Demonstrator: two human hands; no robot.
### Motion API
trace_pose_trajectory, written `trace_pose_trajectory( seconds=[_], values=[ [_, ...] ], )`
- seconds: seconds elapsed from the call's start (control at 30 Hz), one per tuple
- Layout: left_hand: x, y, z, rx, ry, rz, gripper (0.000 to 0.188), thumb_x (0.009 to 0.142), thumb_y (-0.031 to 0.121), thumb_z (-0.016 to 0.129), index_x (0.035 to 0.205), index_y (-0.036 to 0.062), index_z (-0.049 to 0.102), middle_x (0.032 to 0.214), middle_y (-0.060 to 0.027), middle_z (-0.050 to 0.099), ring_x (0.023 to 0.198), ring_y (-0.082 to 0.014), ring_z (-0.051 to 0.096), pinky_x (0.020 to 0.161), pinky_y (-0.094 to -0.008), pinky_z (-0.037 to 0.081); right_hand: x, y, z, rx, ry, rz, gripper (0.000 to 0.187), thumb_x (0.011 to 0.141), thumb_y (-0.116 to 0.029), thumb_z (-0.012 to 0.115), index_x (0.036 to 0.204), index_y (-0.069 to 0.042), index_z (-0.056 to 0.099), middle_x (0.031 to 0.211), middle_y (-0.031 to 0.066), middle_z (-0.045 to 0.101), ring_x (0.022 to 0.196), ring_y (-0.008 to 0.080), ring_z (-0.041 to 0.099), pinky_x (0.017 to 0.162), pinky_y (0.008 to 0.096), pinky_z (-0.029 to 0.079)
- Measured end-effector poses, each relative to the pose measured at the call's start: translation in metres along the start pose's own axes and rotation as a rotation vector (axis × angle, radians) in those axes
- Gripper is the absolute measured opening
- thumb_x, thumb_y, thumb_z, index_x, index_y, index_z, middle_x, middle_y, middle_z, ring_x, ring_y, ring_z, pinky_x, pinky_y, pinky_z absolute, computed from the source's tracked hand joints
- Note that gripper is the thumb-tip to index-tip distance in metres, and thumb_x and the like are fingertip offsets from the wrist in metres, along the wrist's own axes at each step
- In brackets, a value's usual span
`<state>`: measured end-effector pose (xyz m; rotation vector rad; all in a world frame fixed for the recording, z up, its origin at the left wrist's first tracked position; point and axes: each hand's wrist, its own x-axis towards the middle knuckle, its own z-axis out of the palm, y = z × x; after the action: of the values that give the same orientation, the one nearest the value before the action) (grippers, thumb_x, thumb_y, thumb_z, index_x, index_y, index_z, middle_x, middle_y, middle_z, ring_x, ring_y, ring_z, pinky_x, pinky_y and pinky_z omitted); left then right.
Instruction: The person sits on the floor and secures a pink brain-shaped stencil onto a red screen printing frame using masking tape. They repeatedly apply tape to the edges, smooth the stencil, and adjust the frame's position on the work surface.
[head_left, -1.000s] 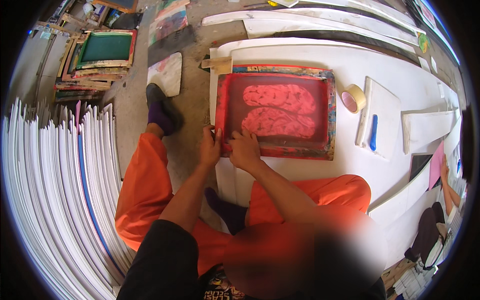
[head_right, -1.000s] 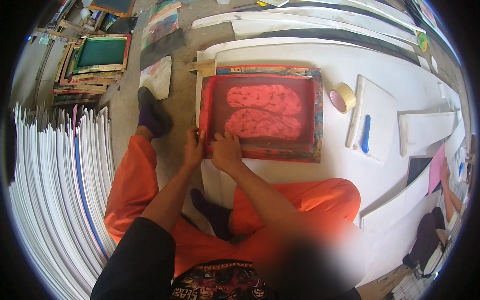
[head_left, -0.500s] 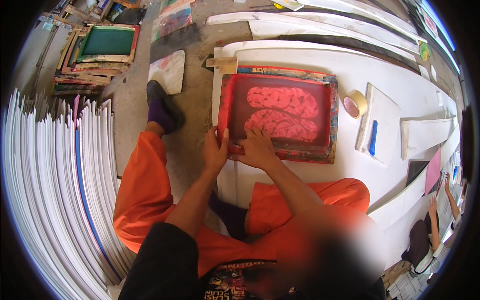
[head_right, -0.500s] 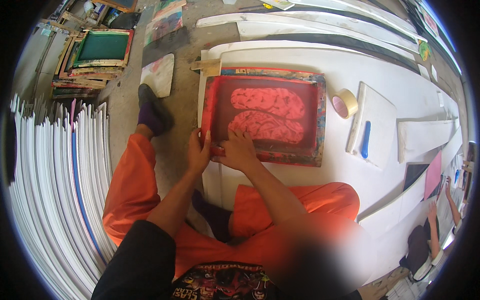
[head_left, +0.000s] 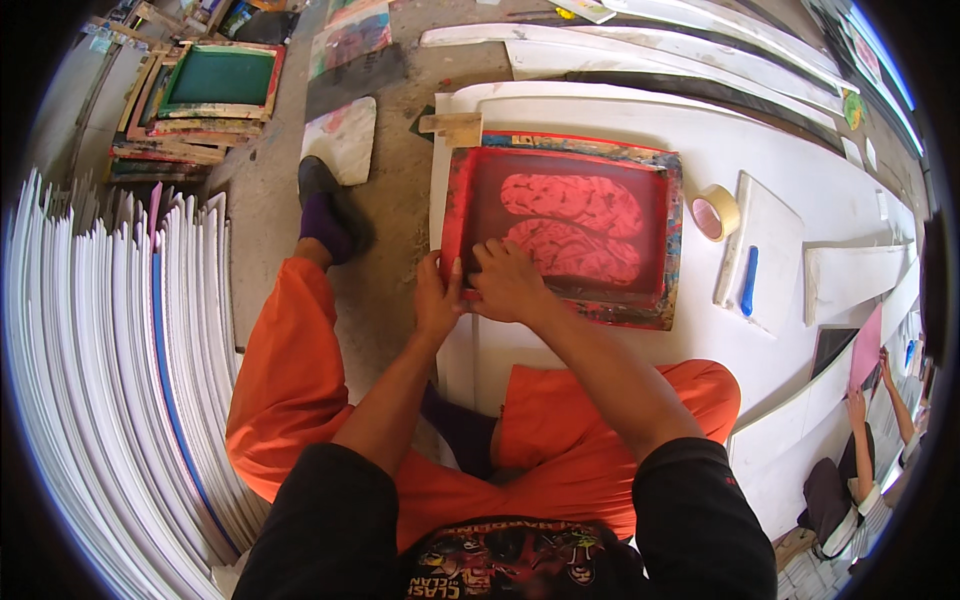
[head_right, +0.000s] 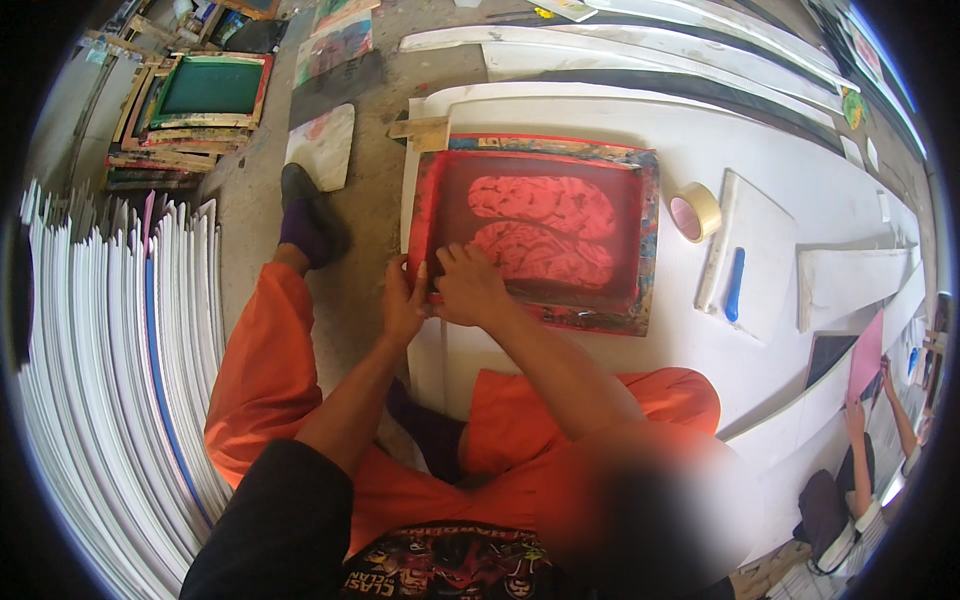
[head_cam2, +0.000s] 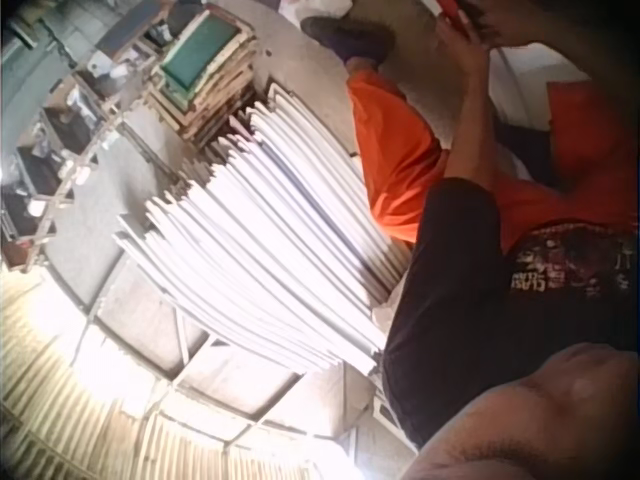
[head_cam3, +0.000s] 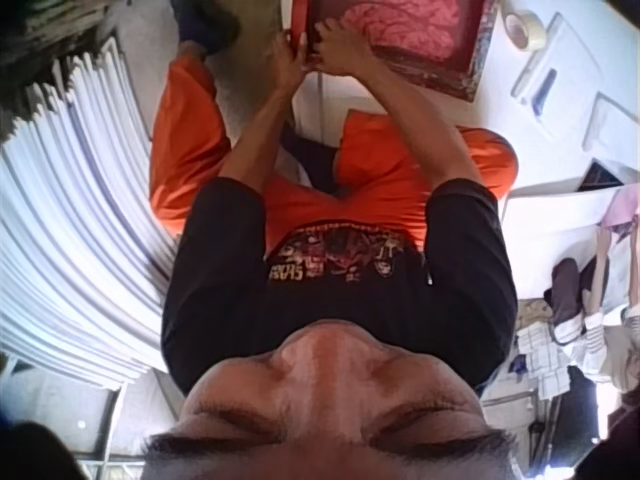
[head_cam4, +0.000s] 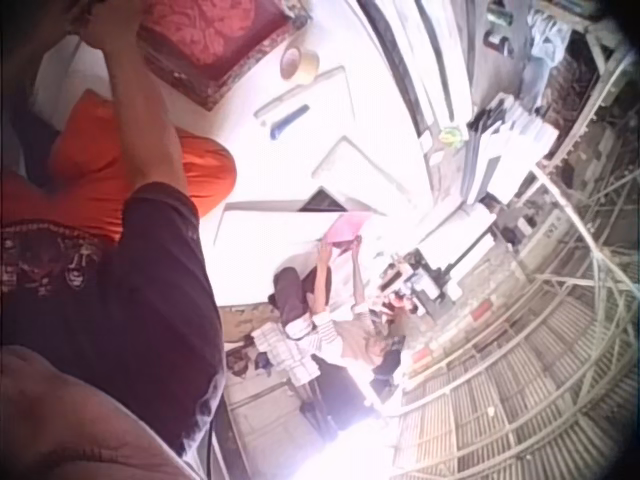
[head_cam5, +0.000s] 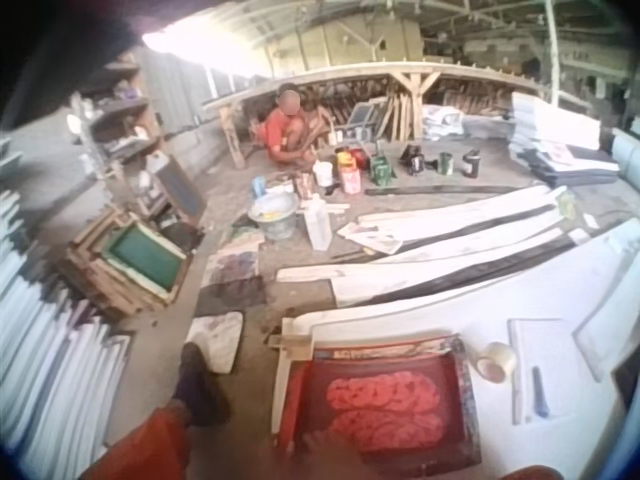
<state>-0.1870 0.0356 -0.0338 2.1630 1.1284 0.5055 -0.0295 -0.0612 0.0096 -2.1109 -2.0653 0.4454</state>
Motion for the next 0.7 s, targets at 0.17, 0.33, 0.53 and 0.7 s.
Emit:
trace_pose_trajectory(
  seconds=[0.17, 0.33, 0.53, 0.7],
  values=[
    [-0.001, -0.001, -0.003, -0.172, -0.125, -0.226, 0.052, 0.108, 0.044, 0.058, 0.138, 0.0016, 0.051, 0.125, -0.0231, 0.061, 0.106, -0.0382, 0.064, 0.088, -0.0463, 0.053, -0.016, 0.011, -0.014, 0.149, 0.026, 0.027, 0.056, 0.096, -0.071, 0.054, 0.116, -0.027, 0.082, 0.136, 0.0181, 0.058, 0.134, 0.0350, 0.047, 0.117, 0.0523, 0.033],
    [-0.002, 0.005, -0.003, -0.065, -0.118, -0.155, 0.056, 0.108, 0.048, 0.055, 0.139, 0.0008, 0.050, 0.133, -0.0258, 0.058, 0.119, -0.0450, 0.061, 0.099, -0.0503, 0.050, -0.037, 0.025, 0.009, 0.198, 0.147, 0.003, 0.048, 0.099, -0.067, 0.051, 0.128, -0.038, 0.077, 0.168, 0.0170, 0.036, 0.160, 0.0402, 0.018, 0.129, 0.0589, 0.014],
    [0.000, 0.007, -0.007, -0.044, -0.102, -0.136, 0.059, 0.106, 0.049, 0.058, 0.139, 0.0004, 0.051, 0.131, -0.0255, 0.059, 0.119, -0.0442, 0.061, 0.099, -0.0504, 0.050, -0.069, 0.065, -0.017, 0.086, -0.067, -0.018, 0.040, 0.097, -0.050, 0.063, 0.135, -0.045, 0.071, 0.174, 0.0130, 0.027, 0.162, 0.0407, 0.011, 0.129, 0.0624, 0.013],
    [0.001, 0.030, -0.017, 0.270, -0.108, -0.057, 0.079, 0.090, 0.056, 0.077, 0.142, 0.0022, 0.051, 0.128, -0.0253, 0.061, 0.111, -0.0405, 0.065, 0.093, -0.0490, 0.052, -0.078, 0.070, -0.018, 0.068, 0.115, -0.025, 0.045, 0.094, -0.057, 0.062, 0.135, -0.041, 0.072, 0.172, 0.0126, 0.031, 0.161, 0.0382, 0.020, 0.130, 0.0607, 0.015]
  ],
)
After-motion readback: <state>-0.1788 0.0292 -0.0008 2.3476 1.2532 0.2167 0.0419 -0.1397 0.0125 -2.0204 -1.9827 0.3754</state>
